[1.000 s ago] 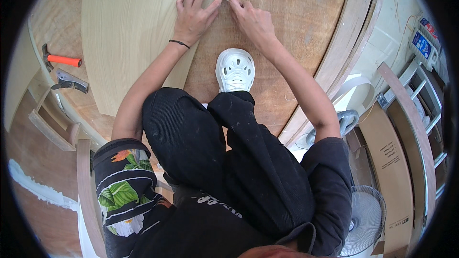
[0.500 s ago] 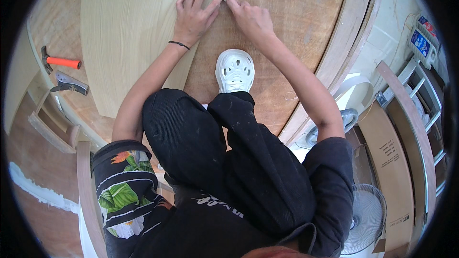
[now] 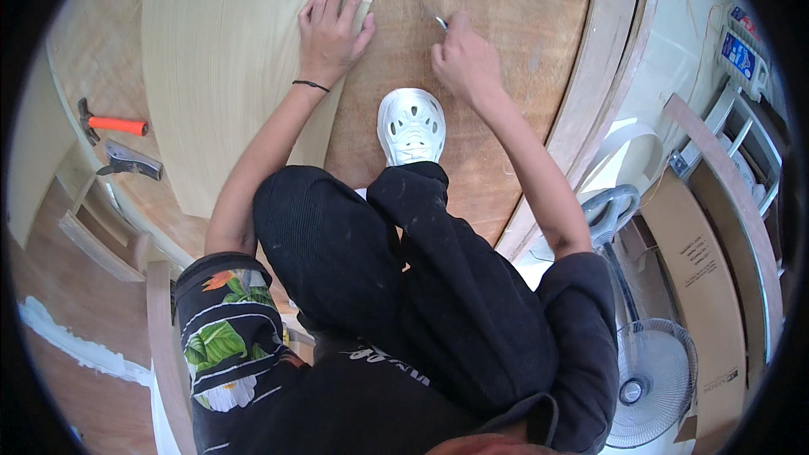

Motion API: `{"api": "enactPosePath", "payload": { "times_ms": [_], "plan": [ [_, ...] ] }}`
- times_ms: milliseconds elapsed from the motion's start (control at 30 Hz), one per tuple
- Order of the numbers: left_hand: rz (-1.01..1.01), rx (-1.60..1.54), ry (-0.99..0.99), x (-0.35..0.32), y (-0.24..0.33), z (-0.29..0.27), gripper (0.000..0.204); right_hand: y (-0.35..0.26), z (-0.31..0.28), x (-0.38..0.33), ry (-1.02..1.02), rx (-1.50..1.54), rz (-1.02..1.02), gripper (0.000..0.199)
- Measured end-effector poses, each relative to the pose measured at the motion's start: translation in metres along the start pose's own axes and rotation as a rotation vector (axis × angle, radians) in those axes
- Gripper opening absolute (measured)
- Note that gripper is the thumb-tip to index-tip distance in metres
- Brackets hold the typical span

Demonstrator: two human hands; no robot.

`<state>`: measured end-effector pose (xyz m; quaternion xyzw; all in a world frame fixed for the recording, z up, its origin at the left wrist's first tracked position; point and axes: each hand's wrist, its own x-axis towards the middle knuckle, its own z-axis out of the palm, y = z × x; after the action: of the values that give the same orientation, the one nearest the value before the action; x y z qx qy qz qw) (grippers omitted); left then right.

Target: The person hammers a wooden panel into place, uses a hand plane to smooth its edge, and then files the edge with a metal file. The work is performed on the floor in a room with scattered tools and materials.

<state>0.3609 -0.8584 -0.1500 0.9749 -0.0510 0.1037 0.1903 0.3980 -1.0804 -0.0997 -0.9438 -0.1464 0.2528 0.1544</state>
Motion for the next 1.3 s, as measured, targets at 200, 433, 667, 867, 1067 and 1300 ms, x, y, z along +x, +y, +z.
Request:
{"api": "enactPosePath", "payload": {
  "times_ms": [200,433,667,867,1067,1300],
  "plan": [
    [0.031,0.117,-0.185,0.021,0.001,-0.013,0.042,0.013,-0.001,-0.011,0.097,0.682,0.178,0.039],
    [0.161,0.123,-0.452,0.050,-0.013,-0.026,0.044,-0.002,0.006,-0.010,-0.001,1.185,0.264,0.051],
    [0.126,0.047,-0.564,0.070,-0.012,-0.054,0.041,-0.022,0.009,-0.026,0.044,1.393,0.154,0.052],
    [-0.071,-0.232,-0.653,0.082,0.004,-0.163,0.031,-0.025,0.007,-0.036,0.037,1.415,0.226,0.037],
    [-0.045,-0.216,-0.518,0.067,0.020,-0.277,0.026,-0.054,0.016,-0.027,0.229,1.494,0.225,0.034],
    [-0.083,-0.156,-0.447,0.043,0.034,-0.351,0.029,-0.069,0.014,-0.024,-0.147,1.407,0.337,0.049]
  ]
}}
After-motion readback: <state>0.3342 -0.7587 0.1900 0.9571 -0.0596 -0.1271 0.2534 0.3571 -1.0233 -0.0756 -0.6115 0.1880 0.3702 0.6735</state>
